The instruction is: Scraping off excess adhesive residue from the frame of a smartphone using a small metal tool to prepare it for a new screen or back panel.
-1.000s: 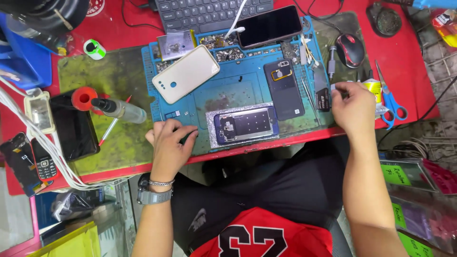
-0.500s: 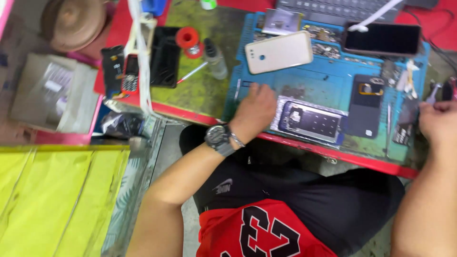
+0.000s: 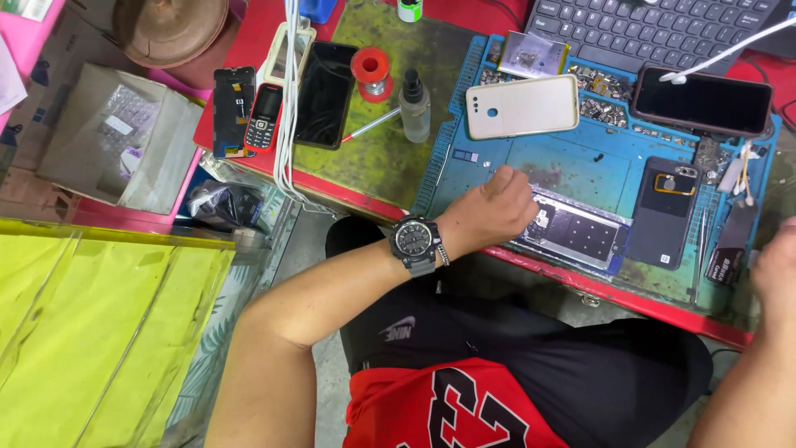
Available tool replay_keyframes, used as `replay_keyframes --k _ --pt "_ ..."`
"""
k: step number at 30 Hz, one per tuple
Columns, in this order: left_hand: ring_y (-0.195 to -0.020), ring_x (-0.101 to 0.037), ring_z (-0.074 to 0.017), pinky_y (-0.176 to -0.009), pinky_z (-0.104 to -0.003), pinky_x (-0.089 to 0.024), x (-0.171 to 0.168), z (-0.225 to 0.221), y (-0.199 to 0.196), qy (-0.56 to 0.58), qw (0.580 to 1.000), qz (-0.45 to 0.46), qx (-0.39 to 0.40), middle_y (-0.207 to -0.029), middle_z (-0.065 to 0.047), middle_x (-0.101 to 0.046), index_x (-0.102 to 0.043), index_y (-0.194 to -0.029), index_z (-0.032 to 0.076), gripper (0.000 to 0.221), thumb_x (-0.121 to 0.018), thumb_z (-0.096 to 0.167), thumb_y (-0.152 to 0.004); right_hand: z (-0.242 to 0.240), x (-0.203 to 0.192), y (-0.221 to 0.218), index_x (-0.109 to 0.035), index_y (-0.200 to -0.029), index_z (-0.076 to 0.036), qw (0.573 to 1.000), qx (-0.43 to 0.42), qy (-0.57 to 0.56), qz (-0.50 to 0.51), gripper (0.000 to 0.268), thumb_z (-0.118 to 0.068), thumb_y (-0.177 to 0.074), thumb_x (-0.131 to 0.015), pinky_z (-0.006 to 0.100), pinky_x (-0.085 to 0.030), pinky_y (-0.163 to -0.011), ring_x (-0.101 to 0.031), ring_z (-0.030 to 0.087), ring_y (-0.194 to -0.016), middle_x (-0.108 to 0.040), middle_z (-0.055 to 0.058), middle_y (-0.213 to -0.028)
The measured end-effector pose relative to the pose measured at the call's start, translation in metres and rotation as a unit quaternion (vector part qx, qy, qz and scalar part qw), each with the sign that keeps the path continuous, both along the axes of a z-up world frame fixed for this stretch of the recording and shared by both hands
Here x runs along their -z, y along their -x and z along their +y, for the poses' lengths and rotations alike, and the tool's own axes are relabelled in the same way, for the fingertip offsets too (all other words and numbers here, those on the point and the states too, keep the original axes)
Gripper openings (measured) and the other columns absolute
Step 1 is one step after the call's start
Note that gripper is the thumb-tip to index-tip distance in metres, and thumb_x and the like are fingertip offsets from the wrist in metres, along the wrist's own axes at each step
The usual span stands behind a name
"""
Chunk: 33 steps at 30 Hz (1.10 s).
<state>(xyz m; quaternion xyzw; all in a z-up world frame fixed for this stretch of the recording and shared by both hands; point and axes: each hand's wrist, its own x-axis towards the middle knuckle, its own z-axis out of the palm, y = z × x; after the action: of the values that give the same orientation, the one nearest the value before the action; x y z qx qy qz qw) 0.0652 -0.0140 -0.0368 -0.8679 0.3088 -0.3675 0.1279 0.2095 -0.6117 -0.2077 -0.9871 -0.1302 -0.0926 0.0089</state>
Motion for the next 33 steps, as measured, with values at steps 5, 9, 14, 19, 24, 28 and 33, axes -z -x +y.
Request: replay_keyframes --k 5,9,14,19,24,28,33 --pt "-0.068 -0.045 -0.0230 -0.081 -0.038 -0.041 0.007 0.004 -0.005 0.067 0.997 0.037 0.030 -0.059 -0.004 -0.047 -0.049 -0.070 0.016 0.025 -0.060 -0.004 -0.081 0.149 -0.102 0.089 -0.042 -0.128 -0.002 0.861 0.066 -0.504 -0.013 0.023 0.000 -0.133 -0.064 0.034 -0.053 -0.067 -0.069 0.026 -0.079 -0.062 0.020 -0.104" --pt "-0.080 -0.051 -0.0290 -0.078 -0.046 -0.042 0.001 -0.010 0.004 0.135 0.983 0.123 -0.007 -0.075 -0.006 -0.056 -0.063 -0.096 0.014 0.021 -0.065 0.000 -0.081 0.258 -0.184 0.148 -0.007 -0.169 -0.008 0.827 -0.036 -0.562 -0.001 0.071 0.013 -0.121 -0.056 0.041 -0.056 -0.077 -0.053 0.027 -0.070 -0.041 0.022 -0.106" --pt "-0.099 -0.066 -0.0314 -0.094 -0.045 -0.051 0.038 -0.072 0.007 0.369 0.852 0.350 0.123 -0.112 -0.005 -0.074 -0.058 -0.130 0.019 0.057 -0.060 -0.005 -0.078 0.265 -0.121 0.179 -0.064 -0.128 0.003 0.862 -0.028 -0.505 0.022 0.016 -0.007 -0.140 -0.061 0.034 -0.047 -0.122 -0.065 0.023 -0.131 -0.068 0.015 -0.141" --pt "-0.110 -0.065 -0.0245 -0.094 -0.040 -0.054 0.033 -0.088 0.017 0.382 0.842 0.357 0.131 -0.117 0.003 -0.068 -0.047 -0.138 0.029 0.049 -0.061 0.005 -0.097 0.307 -0.145 0.185 -0.058 -0.150 0.015 0.842 -0.115 -0.526 0.009 0.025 -0.005 -0.137 -0.050 0.039 -0.047 -0.113 -0.060 0.033 -0.117 -0.062 0.026 -0.132" --pt "-0.115 -0.068 -0.0201 -0.108 -0.035 -0.055 0.054 -0.097 0.009 0.436 0.813 0.347 0.171 -0.123 0.004 -0.069 -0.047 -0.141 0.030 0.047 -0.064 0.007 -0.104 0.321 -0.159 0.197 -0.058 -0.150 0.013 0.853 -0.117 -0.509 0.014 0.024 -0.006 -0.136 -0.055 0.043 -0.047 -0.116 -0.059 0.038 -0.127 -0.060 0.027 -0.141" --pt "-0.124 -0.070 -0.0204 -0.121 -0.038 -0.056 0.061 -0.100 0.006 0.473 0.779 0.364 0.193 -0.133 0.005 -0.069 -0.049 -0.144 0.029 0.049 -0.067 0.012 -0.103 0.324 -0.154 0.199 -0.057 -0.152 0.013 0.854 -0.108 -0.508 -0.010 0.018 0.004 -0.136 -0.058 0.048 -0.052 -0.113 -0.058 0.041 -0.127 -0.058 0.028 -0.143" --pt "-0.128 -0.069 -0.0194 -0.118 -0.036 -0.056 0.061 -0.099 0.006 0.494 0.754 0.394 0.181 -0.136 0.009 -0.069 -0.051 -0.143 0.033 0.048 -0.070 0.016 -0.103 0.323 -0.154 0.196 -0.059 -0.153 0.012 0.860 -0.103 -0.499 -0.017 0.019 -0.002 -0.141 -0.061 0.043 -0.050 -0.104 -0.063 0.040 -0.118 -0.061 0.027 -0.140"
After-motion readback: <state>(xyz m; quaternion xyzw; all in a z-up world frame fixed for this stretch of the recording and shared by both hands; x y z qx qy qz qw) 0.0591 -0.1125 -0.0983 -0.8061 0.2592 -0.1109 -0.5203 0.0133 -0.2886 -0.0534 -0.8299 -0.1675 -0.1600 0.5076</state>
